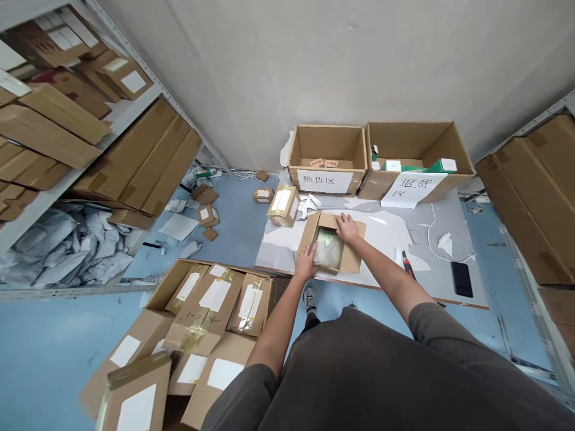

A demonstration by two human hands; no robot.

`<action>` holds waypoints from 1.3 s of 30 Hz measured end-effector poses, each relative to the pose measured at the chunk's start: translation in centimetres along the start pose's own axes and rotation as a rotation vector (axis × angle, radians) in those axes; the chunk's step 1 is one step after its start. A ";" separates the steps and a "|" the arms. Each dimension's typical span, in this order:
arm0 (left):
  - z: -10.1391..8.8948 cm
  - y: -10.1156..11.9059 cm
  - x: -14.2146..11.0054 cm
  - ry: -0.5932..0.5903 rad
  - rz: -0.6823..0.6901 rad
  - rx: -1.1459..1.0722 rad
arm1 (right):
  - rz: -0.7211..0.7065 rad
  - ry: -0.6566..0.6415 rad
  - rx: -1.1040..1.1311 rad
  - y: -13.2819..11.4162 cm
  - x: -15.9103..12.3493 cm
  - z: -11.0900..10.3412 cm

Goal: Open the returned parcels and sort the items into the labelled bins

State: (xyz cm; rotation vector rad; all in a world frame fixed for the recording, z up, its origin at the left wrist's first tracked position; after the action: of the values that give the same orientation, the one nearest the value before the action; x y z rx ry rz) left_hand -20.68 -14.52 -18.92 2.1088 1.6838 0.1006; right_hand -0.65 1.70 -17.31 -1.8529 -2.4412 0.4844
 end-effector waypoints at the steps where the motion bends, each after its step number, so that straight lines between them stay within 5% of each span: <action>1: -0.1 0.0 0.0 0.008 0.001 -0.007 | -0.023 0.000 0.046 0.4 0.2 -0.6; 7: -0.1 0.1 -0.1 0.052 0.005 -0.060 | 0.169 0.106 0.323 5.8 2.8 -4.0; 12: 0.5 -0.4 -0.5 0.068 0.035 -0.125 | 0.515 0.154 0.254 8.0 4.6 -2.1; 17: 0.1 -1.5 -0.9 0.062 0.080 -0.134 | 0.451 -0.003 0.239 5.8 4.2 1.3; 24: -2.0 -2.5 -1.2 0.057 0.064 -0.134 | 0.199 -0.113 0.129 2.6 4.4 1.4; 33: -2.8 -8.0 -7.5 0.130 -0.166 -0.172 | 0.002 -0.242 0.042 -9.9 8.9 2.7; 39: -2.3 -9.7 -8.5 0.104 -0.198 -0.188 | -0.021 -0.258 0.068 -12.0 8.5 4.5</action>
State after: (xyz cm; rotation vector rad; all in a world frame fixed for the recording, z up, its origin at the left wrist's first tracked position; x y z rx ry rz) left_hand -32.44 -20.33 -18.73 1.8188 1.8550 0.3002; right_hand -15.24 5.86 -19.71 -1.8385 -2.5589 0.8438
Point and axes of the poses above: each hand's wrist, its own x-axis towards the middle knuckle, its own z-axis out of the palm, y = z × x, the point moved 8 cm from there along x, towards the middle knuckle
